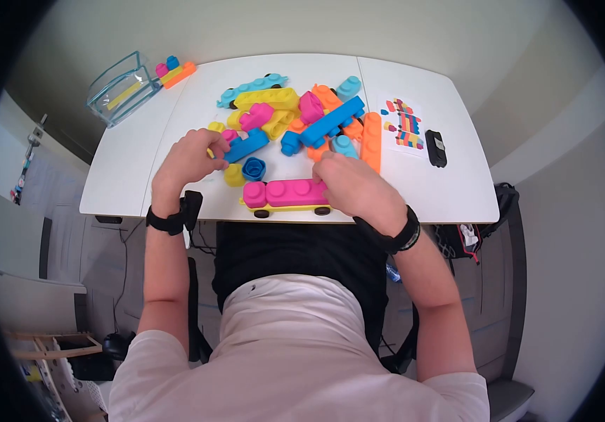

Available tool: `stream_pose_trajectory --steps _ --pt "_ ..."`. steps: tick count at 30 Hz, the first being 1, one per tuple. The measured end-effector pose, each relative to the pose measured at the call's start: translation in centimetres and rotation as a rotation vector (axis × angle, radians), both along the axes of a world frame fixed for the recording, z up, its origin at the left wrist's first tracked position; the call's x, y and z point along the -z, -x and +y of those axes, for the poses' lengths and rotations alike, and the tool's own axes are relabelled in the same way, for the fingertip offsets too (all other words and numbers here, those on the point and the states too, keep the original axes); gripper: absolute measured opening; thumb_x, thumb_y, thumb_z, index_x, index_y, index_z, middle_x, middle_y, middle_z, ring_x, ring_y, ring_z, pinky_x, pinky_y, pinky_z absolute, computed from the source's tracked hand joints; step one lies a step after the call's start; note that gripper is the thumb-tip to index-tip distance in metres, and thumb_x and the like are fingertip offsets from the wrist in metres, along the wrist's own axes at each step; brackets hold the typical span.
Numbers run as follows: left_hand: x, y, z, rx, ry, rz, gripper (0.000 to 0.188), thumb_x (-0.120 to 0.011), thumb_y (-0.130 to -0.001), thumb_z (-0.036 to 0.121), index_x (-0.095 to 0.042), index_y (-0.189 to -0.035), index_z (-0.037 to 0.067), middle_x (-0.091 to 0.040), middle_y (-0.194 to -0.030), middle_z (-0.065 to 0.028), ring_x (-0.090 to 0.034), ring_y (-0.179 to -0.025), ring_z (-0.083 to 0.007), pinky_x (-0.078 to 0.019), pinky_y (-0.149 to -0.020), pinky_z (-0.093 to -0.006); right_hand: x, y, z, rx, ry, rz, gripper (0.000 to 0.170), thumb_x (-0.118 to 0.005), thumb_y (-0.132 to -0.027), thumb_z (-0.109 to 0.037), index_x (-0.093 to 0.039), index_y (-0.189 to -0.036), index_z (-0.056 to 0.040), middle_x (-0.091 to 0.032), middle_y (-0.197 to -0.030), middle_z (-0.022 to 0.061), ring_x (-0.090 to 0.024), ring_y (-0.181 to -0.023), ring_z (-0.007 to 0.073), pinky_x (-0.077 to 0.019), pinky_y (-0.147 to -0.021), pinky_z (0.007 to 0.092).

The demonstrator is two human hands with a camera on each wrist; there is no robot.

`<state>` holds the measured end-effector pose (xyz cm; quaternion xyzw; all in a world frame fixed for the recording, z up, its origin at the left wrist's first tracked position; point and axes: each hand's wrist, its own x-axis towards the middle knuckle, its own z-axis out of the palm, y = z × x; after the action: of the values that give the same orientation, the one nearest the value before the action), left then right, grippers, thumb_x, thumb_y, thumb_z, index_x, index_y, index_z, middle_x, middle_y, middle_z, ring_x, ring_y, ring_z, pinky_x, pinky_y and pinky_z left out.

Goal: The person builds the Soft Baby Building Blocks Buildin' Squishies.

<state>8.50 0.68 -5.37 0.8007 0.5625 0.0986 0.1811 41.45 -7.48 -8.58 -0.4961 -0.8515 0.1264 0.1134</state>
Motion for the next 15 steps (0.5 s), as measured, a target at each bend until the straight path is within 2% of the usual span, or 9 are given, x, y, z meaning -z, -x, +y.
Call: stream_pose_trajectory --steps 4,6,15 --pt "-0.1 -0.7 -0.2 0.061 0.032 0.024 0.028 -0.090 -0.080 0.004 -0.080 -0.106 0.002 -0.079 -0.091 -0.0097 -0.074 -0.081 -0.0230 -0.0599 -0.076 -0.0381 0.2 -0.2 -0.4 -0.001 -0.040 0.015 0.026 -0.068 -0.084 0.006 -0.074 -0.109 0.0014 -0.071 -0.115 0.0192 -0.070 -0.110 0.0398 -0.0575 -0.093 0.0489" --pt "-0.2 -0.9 -0.1 0.020 0.100 0.108 0.028 -0.091 -0.077 0.004 -0.080 -0.103 0.002 -0.078 -0.086 -0.0094 -0.073 -0.079 -0.0225 -0.0573 -0.072 -0.0368 -0.6 -0.1 -0.5 0.018 -0.002 -0.006 0.025 -0.067 -0.084 0.007 -0.074 -0.108 0.0025 -0.071 -0.117 0.0209 -0.071 -0.111 0.0412 -0.0580 -0.092 0.0500" --pt "1.0 -0.8 0.2 0.026 0.061 0.084 0.030 -0.092 -0.074 0.007 -0.081 -0.102 0.005 -0.077 -0.082 -0.0084 -0.074 -0.078 -0.0227 -0.0564 -0.073 -0.0370 -0.8 -0.2 -0.5 0.020 0.009 -0.005 0.024 -0.065 -0.085 0.007 -0.075 -0.106 0.0037 -0.071 -0.117 0.0238 -0.071 -0.109 0.0439 -0.0585 -0.091 0.0513"
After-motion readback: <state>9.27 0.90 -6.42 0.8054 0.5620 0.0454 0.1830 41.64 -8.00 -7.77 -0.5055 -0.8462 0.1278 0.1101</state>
